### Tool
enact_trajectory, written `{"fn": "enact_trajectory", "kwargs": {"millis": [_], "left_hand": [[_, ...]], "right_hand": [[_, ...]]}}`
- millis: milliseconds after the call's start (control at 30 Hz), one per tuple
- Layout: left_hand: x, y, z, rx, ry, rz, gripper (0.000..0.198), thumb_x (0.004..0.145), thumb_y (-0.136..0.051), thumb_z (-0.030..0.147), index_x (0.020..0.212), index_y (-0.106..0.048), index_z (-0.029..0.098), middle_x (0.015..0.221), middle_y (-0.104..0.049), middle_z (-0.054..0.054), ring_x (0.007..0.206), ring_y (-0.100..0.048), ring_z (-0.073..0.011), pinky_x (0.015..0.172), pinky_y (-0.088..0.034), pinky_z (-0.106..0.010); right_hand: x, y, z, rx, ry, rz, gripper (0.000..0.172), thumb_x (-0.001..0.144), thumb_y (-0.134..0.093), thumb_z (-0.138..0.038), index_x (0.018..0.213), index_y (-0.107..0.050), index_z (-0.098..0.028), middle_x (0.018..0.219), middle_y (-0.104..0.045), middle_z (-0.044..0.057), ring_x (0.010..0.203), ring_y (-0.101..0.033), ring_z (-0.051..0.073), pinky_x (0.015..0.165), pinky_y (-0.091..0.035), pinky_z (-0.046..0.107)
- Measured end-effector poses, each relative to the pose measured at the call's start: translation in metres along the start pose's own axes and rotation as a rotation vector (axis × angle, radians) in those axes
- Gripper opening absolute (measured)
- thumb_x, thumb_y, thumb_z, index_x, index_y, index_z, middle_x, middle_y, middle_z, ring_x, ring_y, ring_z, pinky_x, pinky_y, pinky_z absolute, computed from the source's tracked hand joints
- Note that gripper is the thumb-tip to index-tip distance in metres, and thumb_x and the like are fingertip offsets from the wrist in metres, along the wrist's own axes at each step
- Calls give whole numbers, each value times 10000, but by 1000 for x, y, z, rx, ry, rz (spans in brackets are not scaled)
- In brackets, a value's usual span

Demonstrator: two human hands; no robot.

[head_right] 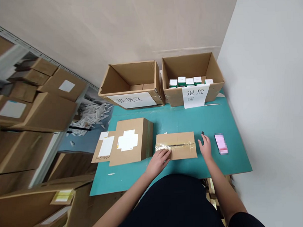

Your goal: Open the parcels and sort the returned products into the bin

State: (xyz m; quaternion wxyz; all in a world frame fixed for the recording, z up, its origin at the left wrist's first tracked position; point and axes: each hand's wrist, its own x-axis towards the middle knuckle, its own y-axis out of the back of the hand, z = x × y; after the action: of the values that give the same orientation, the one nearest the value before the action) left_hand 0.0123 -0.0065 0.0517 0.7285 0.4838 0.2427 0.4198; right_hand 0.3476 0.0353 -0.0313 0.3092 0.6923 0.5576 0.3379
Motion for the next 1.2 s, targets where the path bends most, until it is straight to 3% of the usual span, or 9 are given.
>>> {"fn": "enact_trajectory", "kwargs": {"millis": [167, 267, 400, 600, 733, 900, 1067, 1200], "left_hand": [[5, -2, 2, -3, 52, -27, 489, 916, -627, 268, 1395, -527, 258, 1330, -609, -129, 1272, -547, -314, 1068, -450, -502], [9, -3, 3, 0, 66, -58, 509, 900, -642, 277, 1394, -527, 250, 1337, -608, -133, 1279, -539, -324, 1075, -439, -515], [11, -3, 7, 39, 84, -128, 486, 892, -642, 275, 1365, -553, 210, 1356, -601, -147, 1296, -519, -340, 1071, -438, -516], [22, 1, 11, 68, 111, -189, 441, 873, -667, 280, 1304, -594, 220, 1306, -619, -137, 1242, -546, -331, 1034, -460, -495], [26, 0, 9, 61, 121, -151, 499, 833, -730, 270, 1306, -573, 238, 1278, -616, -117, 1248, -541, -319, 1026, -467, -475], [24, -11, 4, 87, 116, -106, 586, 821, -759, 265, 1357, -527, 221, 1418, -550, -152, 1362, -474, -334, 1123, -385, -511], [28, -11, -1, 51, 112, -151, 585, 791, -798, 291, 1327, -569, 243, 1415, -578, -161, 1333, -520, -340, 1118, -390, -536], [36, -2, 0, 48, 123, -218, 525, 750, -837, 293, 1228, -628, 237, 1339, -617, -156, 1257, -568, -350, 1067, -434, -513]], "right_hand": [[27, 31, -69, -52, 465, -318, 440, 976, -545, -382, 1397, -580, -256, 1460, -548, 120, 1431, -415, 301, 1170, -357, 521], [39, 33, -100, -192, 583, -491, 537, 904, -679, -363, 1415, -567, -241, 1506, -521, 130, 1453, -386, 329, 1207, -274, 566], [49, 26, -119, -325, 592, -572, 655, 818, -785, -387, 1411, -569, -210, 1545, -480, 163, 1421, -421, 366, 1183, -297, 571], [58, 27, -128, -415, 634, -598, 624, 823, -777, -382, 1391, -589, -205, 1511, -519, 182, 1336, -505, 375, 1110, -375, 556], [69, 32, -135, -440, 617, -674, 575, 857, -723, -389, 1390, -601, -207, 1514, -520, 174, 1323, -536, 362, 1091, -411, 520], [82, 37, -142, -435, 605, -743, 536, 844, -704, -399, 1351, -647, -233, 1480, -568, 137, 1293, -587, 319, 1067, -455, 413], [87, 42, -149, -451, 662, -778, 505, 827, -674, -368, 1311, -685, -221, 1396, -643, 135, 1161, -675, 307, 935, -523, 354], [103, 48, -156, -402, 592, -845, 471, 852, -578, -307, 1306, -699, -285, 1193, -766, 66, 963, -736, 262, 798, -533, 313]]}}
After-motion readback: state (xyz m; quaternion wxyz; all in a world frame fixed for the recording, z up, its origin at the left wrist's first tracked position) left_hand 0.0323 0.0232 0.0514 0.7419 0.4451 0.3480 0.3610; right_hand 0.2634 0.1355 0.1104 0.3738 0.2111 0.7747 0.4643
